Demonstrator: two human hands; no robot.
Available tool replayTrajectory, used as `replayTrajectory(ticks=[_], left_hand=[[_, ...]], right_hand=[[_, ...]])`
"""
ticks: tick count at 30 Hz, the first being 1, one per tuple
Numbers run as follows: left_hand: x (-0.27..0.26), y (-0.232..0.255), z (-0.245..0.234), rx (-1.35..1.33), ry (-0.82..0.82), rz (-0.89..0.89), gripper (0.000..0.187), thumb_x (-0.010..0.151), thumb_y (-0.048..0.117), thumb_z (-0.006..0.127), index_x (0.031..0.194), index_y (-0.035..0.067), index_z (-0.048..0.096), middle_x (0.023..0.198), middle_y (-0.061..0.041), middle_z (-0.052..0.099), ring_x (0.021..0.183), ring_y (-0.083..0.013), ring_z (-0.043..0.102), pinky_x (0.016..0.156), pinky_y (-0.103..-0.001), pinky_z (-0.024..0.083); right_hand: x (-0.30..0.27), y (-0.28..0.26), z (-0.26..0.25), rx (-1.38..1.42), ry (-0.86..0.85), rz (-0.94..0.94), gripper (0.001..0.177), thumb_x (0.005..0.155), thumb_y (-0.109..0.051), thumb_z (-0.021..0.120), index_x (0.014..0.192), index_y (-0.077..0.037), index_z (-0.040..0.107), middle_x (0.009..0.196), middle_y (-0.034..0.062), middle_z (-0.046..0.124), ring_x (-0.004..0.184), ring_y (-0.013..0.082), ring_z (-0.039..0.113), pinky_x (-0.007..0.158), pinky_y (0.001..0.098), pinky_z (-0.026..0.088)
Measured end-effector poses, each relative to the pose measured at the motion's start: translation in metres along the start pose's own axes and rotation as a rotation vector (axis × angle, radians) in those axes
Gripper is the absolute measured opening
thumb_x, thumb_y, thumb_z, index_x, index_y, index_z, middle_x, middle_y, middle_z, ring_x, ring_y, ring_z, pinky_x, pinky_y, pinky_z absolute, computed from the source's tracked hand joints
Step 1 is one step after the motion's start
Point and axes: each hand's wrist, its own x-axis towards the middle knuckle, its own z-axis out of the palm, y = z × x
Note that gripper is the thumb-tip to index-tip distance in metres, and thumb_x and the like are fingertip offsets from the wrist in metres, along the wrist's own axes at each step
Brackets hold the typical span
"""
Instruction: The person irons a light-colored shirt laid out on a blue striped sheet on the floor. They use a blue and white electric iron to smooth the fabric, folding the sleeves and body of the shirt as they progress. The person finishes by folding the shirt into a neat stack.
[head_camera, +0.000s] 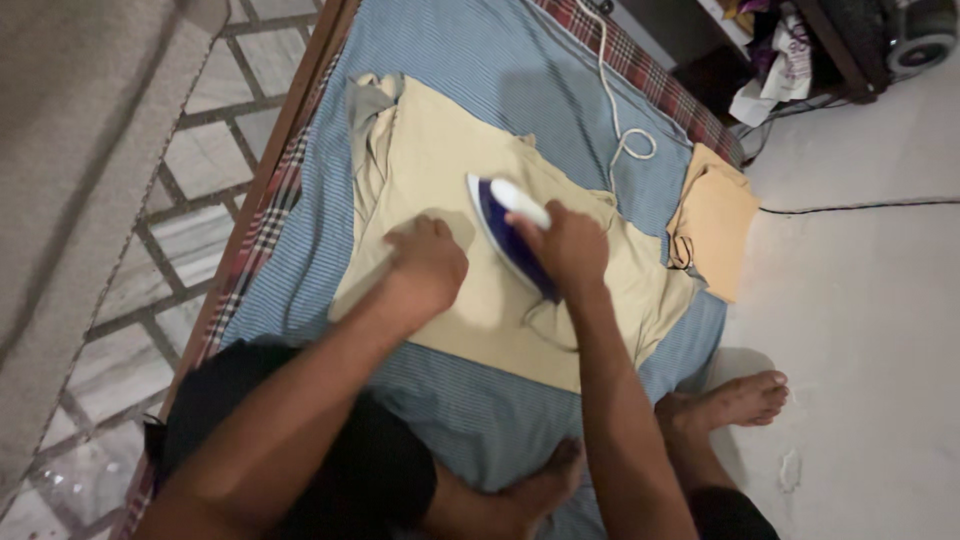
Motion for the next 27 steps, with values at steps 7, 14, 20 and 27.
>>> replayTrajectory(ticks=[7, 14, 20, 27], left_hand=[[0.01, -0.002, 0.001, -0.057, -0.124, 0.032, 0.056, 0.094, 0.015, 0.063, 0.144, -0.006, 0.05, 0.163, -0.03, 0.023, 0.146, -0.0549, 0.025, 0.087, -0.082, 0.043], [0.01, -0.002, 0.001, -0.088, -0.069, 0.0, 0.048, 0.092, 0.013, 0.064, 0.136, -0.005, 0.057, 0.158, -0.029, 0.032, 0.141, -0.0531, 0.033, 0.084, -0.082, 0.045], [0.004, -0.012, -0.02, -0.088, -0.125, 0.044, 0.036, 0.09, 0.012, 0.067, 0.124, 0.0, 0.07, 0.142, -0.022, 0.054, 0.129, -0.045, 0.051, 0.08, -0.071, 0.058], [0.002, -0.006, -0.016, -0.094, -0.078, -0.011, 0.042, 0.089, 0.013, 0.068, 0.13, 0.005, 0.067, 0.144, -0.02, 0.053, 0.131, -0.0434, 0.049, 0.088, -0.074, 0.052]], right_hand=[[0.075, 0.015, 0.013, -0.037, 0.175, 0.003, 0.072, 0.086, -0.077, 0.066, 0.088, -0.005, 0.073, 0.074, 0.0224, 0.071, 0.073, 0.0441, 0.07, 0.063, 0.0546, 0.053], [0.108, 0.026, 0.009, 0.077, 0.056, 0.072, 0.074, 0.087, -0.075, 0.068, 0.094, -0.001, 0.075, 0.082, 0.0249, 0.071, 0.079, 0.0449, 0.07, 0.07, 0.0543, 0.055], [0.043, 0.013, -0.013, 0.223, -0.121, 0.118, 0.067, 0.083, -0.069, 0.069, 0.09, -0.003, 0.075, 0.077, 0.0208, 0.073, 0.075, 0.0376, 0.073, 0.069, 0.0487, 0.054], [-0.08, 0.007, -0.016, 0.125, -0.241, 0.052, 0.062, 0.085, -0.07, 0.065, 0.087, -0.009, 0.073, 0.067, 0.0186, 0.069, 0.066, 0.0385, 0.07, 0.062, 0.0509, 0.054]])
